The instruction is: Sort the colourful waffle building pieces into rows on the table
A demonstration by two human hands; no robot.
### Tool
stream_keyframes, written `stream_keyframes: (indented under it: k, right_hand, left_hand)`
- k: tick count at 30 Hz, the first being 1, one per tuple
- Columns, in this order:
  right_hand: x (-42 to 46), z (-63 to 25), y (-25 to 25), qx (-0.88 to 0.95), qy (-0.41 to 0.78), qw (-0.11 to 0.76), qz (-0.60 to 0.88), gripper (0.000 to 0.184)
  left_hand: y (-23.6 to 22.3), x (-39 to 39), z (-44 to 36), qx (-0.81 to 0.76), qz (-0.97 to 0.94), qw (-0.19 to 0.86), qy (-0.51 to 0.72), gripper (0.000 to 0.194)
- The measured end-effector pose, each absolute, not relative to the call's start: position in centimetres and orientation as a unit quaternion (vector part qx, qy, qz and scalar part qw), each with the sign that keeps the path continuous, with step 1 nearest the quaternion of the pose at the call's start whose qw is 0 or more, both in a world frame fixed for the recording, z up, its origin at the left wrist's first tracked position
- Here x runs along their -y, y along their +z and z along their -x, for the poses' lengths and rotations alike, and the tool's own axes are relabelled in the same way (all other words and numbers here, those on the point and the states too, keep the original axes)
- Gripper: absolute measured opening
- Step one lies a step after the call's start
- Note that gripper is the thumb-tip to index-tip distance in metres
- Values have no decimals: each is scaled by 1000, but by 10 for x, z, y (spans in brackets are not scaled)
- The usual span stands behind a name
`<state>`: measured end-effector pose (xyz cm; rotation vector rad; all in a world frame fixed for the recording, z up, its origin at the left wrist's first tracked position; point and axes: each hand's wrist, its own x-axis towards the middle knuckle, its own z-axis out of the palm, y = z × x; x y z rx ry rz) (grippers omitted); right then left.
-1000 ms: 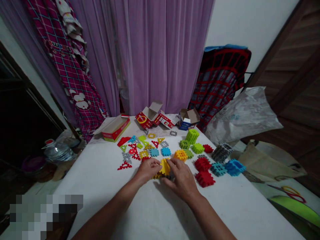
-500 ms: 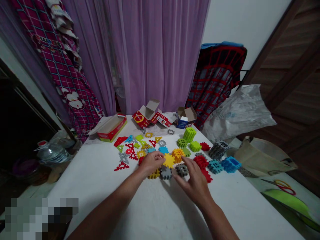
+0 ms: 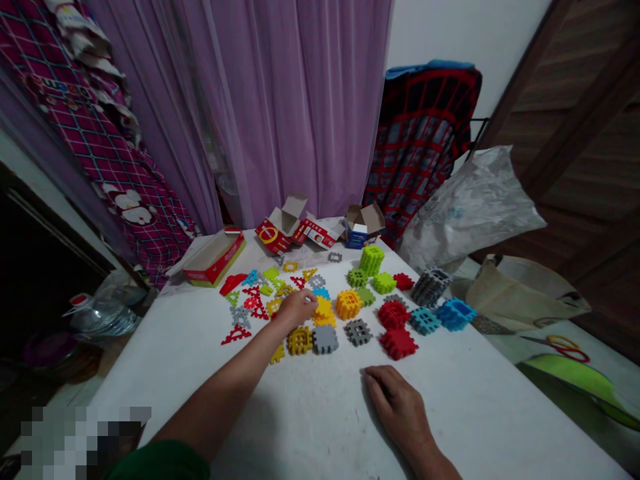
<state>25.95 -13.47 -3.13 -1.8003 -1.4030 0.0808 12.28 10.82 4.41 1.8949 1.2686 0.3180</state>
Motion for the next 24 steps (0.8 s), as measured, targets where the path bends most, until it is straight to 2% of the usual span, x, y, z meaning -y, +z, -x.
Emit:
stream_keyframes:
  k: [5, 15, 24]
  right_hand:
    - [136, -257, -32, 553, 56, 415, 720, 28]
    - [134, -258, -32, 560, 47, 424, 711, 25]
    - [135, -261, -33, 578, 49, 401, 709, 26]
  left_hand:
    - [39, -107, -127, -505, -778, 358, 103, 11]
    - [61, -96, -122, -449, -879, 161, 0, 19]
    - [68, -118, -134, -207, -967, 127, -76, 46]
